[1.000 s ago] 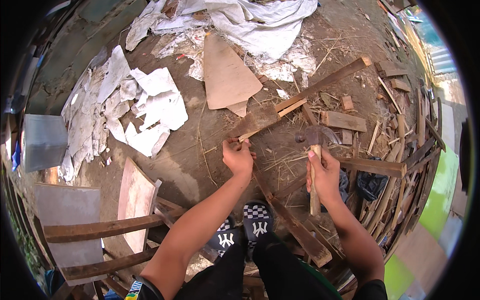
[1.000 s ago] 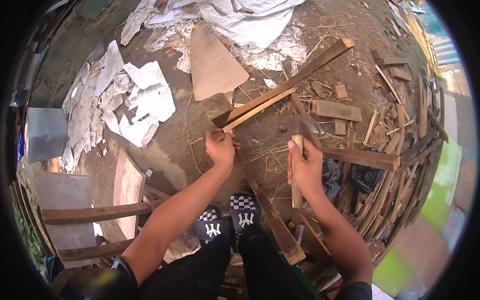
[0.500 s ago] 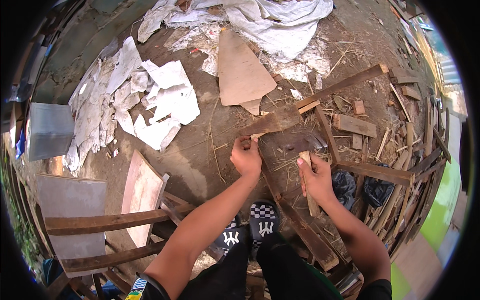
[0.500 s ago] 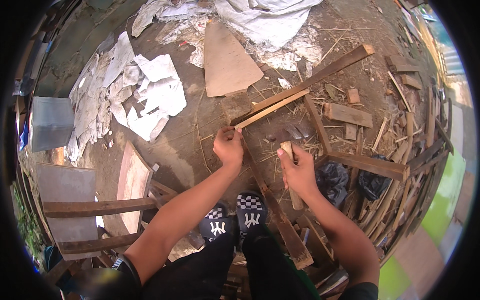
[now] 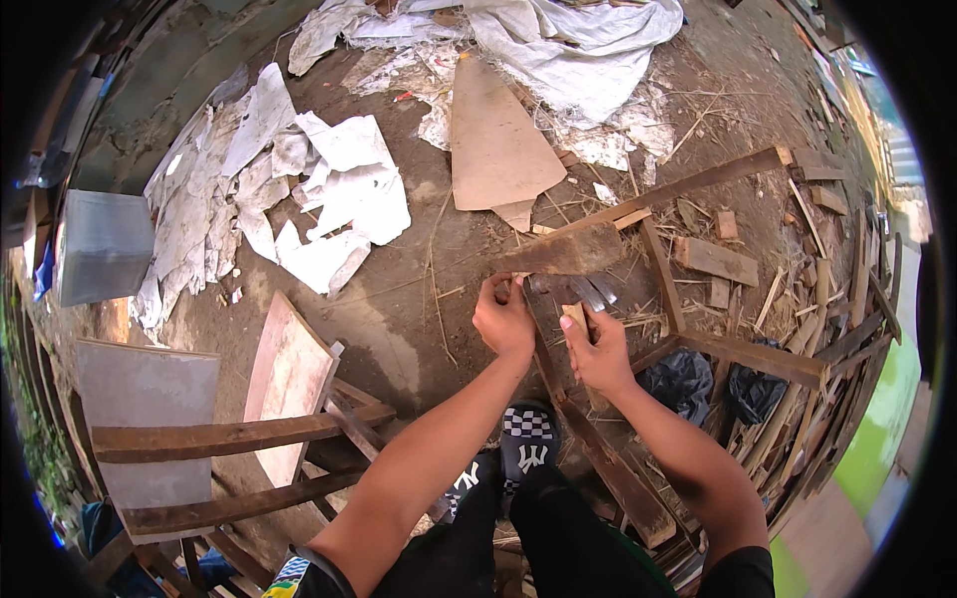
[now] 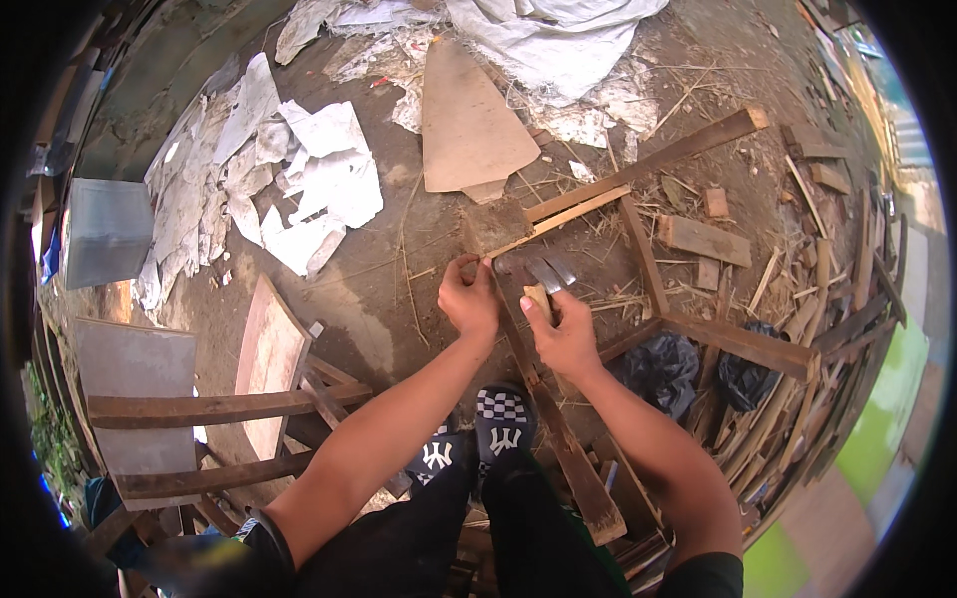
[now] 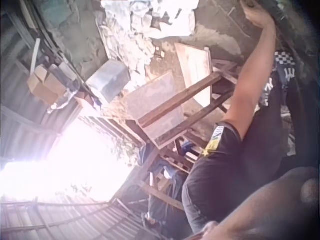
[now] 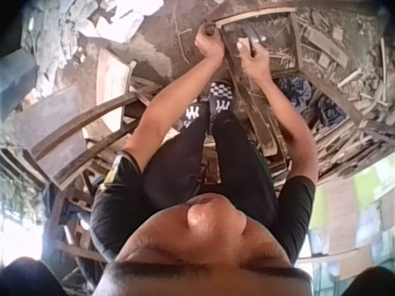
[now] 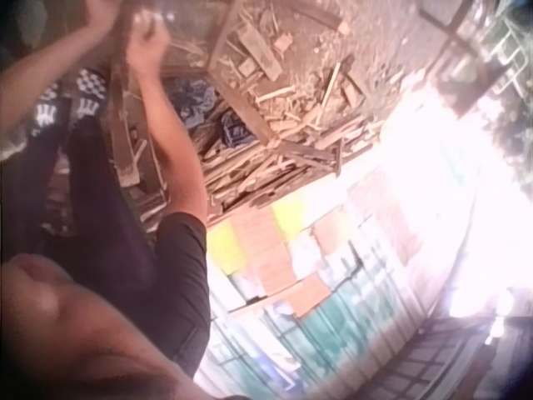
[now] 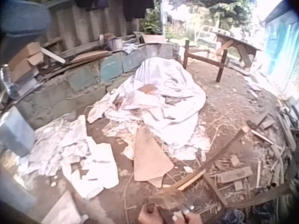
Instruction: The person sits on the ground and uses a curved blade to sharpen a small wooden stick, then uses a hammer to tap the stick into a wooden frame. The person continues to sharpen the blade and adjust the stick within the frame.
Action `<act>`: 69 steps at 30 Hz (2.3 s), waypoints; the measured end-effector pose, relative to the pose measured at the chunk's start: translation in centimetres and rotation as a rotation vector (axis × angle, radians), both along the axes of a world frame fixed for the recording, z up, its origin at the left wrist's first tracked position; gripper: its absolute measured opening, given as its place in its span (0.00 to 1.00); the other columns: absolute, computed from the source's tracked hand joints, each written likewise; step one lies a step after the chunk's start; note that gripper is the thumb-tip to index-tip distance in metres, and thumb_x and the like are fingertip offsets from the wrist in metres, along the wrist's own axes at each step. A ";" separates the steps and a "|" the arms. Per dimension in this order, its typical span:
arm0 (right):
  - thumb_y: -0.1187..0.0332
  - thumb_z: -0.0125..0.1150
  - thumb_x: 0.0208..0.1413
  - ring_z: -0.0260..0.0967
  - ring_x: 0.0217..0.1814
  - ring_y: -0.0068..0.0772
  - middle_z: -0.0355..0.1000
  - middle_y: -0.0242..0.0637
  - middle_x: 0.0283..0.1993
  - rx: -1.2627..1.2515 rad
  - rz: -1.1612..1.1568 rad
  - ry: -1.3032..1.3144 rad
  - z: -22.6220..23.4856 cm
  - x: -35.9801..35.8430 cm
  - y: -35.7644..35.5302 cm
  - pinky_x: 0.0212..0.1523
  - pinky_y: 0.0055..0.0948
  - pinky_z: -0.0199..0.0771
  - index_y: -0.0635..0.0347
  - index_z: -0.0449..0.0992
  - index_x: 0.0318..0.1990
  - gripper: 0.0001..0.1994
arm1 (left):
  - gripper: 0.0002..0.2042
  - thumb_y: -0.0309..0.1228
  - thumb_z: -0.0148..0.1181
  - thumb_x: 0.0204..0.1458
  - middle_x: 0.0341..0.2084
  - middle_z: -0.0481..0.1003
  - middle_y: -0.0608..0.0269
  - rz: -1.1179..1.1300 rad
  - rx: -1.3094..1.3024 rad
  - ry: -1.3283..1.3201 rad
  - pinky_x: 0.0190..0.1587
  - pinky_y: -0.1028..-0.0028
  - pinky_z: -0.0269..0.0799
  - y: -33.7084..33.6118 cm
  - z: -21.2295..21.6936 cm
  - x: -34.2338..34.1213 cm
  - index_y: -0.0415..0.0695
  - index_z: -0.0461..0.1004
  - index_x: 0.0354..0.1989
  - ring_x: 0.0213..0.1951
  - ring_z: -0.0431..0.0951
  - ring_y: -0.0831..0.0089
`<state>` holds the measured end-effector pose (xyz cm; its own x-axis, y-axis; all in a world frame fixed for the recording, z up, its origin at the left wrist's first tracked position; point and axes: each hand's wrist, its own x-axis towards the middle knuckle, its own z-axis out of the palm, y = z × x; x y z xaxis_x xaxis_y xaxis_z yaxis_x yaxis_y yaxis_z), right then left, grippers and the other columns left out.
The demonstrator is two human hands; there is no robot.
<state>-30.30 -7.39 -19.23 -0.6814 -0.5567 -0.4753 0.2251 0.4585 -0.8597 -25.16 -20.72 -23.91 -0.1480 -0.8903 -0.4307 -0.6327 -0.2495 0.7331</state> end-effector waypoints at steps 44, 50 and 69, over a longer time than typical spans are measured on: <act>0.67 0.54 0.69 0.68 0.25 0.30 0.71 0.39 0.25 -0.002 0.077 0.049 -3.9 0.2 -0.7 0.28 0.35 0.66 0.69 0.73 0.44 0.11 | 0.09 0.32 0.72 0.56 0.18 0.78 0.61 0.081 0.054 0.108 0.31 0.67 0.73 -1.4 -1.1 0.7 0.38 0.86 0.38 0.22 0.76 0.75; 0.67 0.49 0.71 0.65 0.24 0.28 0.67 0.36 0.22 -0.027 0.050 0.086 -3.7 0.1 -1.0 0.27 0.35 0.64 0.68 0.73 0.40 0.12 | 0.10 0.32 0.71 0.57 0.23 0.82 0.54 0.063 0.002 0.122 0.35 0.65 0.76 -1.4 -0.5 0.4 0.36 0.86 0.37 0.26 0.81 0.67; 0.66 0.48 0.71 0.68 0.23 0.45 0.69 0.46 0.23 -0.077 0.136 0.250 -3.3 0.4 -2.2 0.28 0.41 0.65 0.69 0.75 0.47 0.13 | 0.10 0.31 0.70 0.54 0.28 0.85 0.48 0.055 0.034 0.078 0.40 0.64 0.79 -1.4 -0.5 0.5 0.36 0.87 0.37 0.31 0.86 0.63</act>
<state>-29.95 -9.60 -22.51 -0.6886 -0.6789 -0.2547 -0.0571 0.4010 -0.9143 -24.65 -22.08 -24.44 -0.1333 -0.8831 -0.4498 -0.5585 -0.3079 0.7702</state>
